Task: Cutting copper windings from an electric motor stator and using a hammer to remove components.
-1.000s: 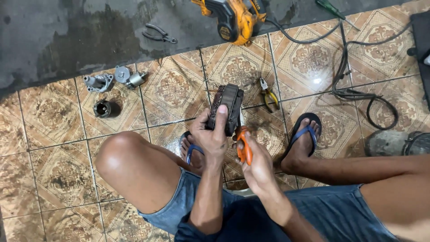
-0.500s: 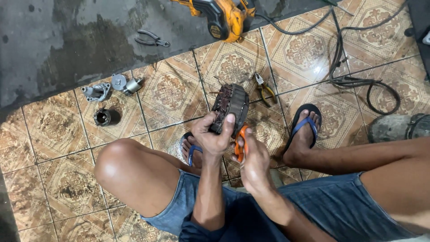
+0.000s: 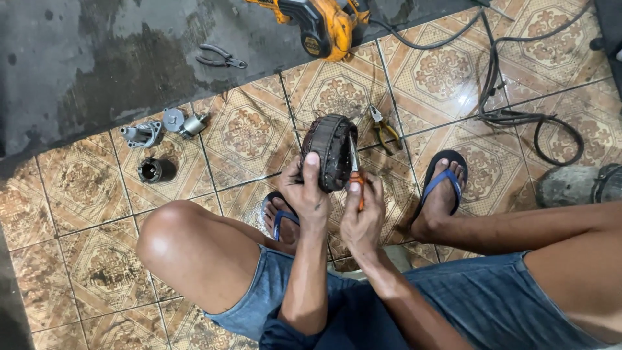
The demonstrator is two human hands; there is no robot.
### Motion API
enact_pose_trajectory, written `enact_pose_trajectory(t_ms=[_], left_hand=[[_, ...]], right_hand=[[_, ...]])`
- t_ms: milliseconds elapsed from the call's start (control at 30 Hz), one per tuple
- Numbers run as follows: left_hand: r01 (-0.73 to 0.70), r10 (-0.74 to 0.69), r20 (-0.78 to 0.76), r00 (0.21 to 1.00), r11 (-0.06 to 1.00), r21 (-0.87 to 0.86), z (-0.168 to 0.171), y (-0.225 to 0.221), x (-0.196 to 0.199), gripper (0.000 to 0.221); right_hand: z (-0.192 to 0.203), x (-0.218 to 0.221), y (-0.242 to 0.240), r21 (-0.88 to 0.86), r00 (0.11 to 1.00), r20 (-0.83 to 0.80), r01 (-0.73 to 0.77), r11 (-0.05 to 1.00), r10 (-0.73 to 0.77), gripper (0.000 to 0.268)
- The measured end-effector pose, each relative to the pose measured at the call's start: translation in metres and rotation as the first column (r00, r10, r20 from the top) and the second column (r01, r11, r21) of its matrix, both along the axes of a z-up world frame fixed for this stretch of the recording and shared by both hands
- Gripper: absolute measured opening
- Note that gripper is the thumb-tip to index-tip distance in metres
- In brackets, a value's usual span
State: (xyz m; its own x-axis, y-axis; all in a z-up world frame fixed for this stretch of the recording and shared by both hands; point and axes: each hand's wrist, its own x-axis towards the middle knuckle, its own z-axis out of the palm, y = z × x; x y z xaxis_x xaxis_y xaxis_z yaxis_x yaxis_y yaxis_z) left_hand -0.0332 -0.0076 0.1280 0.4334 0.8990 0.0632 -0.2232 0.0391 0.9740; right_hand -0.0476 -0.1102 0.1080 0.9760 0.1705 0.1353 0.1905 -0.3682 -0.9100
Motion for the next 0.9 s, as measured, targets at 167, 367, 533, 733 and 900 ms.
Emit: enact_pose_trajectory(t_ms=[167,367,533,733,900], left_hand=[[0.004,-0.004,0.017,1.0,1.0,-0.001,0.007,-0.004,0.002,0.035],[-0.03,0.029,0.009,1.0,0.998,0.056,-0.006,-0.004,-0.002,0.033],[-0.027,0.029,-0.028,0.999,0.997,0.068,0.0,-0.003,0.0,0.034],[0.021,-0.015,-0.049,0.999,0.992,0.126,-0.031,-0.003,-0.005,0.034],[0.082,-0.074,-0.059,0.996,0.984,0.159,-0.053,-0.005,0.0,0.034]], right_hand=[[-0.039,0.009,-0.008,-0.097,0.97,0.243,0.049,0.994,-0.024,0.03],[0.04,0.003,0.0,0.186,0.897,-0.431,-0.017,0.982,0.097,0.044],[0.059,0.005,-0.005,0.331,0.669,-0.736,0.221,0.918,0.104,0.038],[0.064,0.01,-0.007,0.361,0.588,-0.802,0.34,0.868,0.103,0.036],[0.03,-0.001,-0.007,0.298,0.789,-0.609,0.138,0.945,0.077,0.04]])
